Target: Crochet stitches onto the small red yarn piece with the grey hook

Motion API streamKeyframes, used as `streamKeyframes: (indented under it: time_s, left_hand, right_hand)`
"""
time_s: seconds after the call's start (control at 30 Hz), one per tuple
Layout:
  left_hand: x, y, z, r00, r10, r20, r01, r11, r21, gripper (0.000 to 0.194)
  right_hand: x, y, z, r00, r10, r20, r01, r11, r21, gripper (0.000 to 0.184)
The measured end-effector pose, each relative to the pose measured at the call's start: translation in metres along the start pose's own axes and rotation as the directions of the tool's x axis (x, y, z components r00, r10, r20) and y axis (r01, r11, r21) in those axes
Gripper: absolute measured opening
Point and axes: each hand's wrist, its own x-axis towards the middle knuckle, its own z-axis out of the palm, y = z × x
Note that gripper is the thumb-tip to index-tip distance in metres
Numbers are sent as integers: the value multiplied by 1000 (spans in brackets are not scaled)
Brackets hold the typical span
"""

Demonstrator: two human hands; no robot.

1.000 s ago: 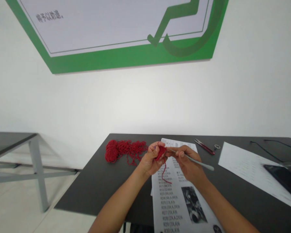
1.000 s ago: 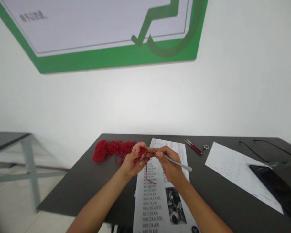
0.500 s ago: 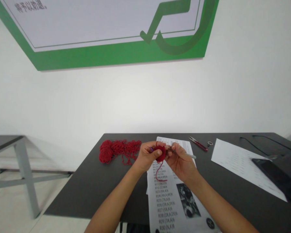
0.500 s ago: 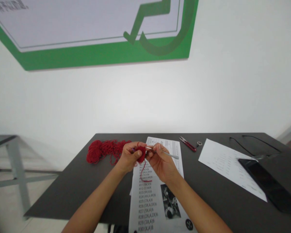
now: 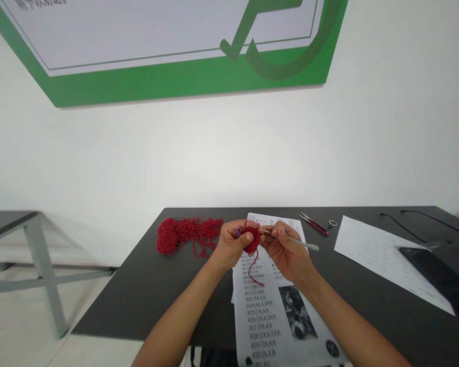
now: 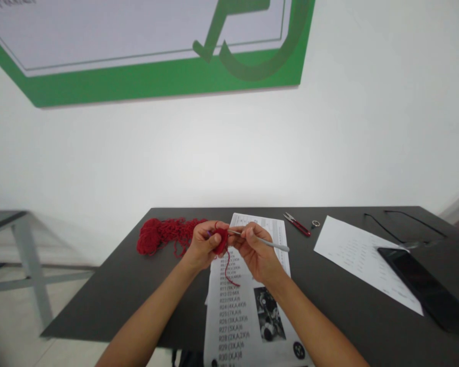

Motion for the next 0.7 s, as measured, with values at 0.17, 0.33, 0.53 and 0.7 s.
streamKeyframes:
  time_s: [0.17, 0.33, 0.53, 0.7]
  left_hand:
    - [0, 0, -2, 1000, 17, -10, -16, 995, 100, 38]
    - [-1, 5, -2, 1000, 26, -6, -24, 975, 223, 37]
    - [1, 10, -1, 996, 78, 33, -85, 919, 384, 41]
    - [1, 13, 5, 992, 119, 46, -125, 842, 524, 43]
  right_hand:
    - [1, 1, -4, 1000, -18, 2, 18, 999, -29, 21]
    - [2, 2, -7, 999, -41, -1, 40, 996, -74, 20]
    - [2, 3, -9, 997, -73, -10, 70, 982, -177, 18]
    - [3, 10, -22, 987, -159, 26, 157, 913, -376, 13]
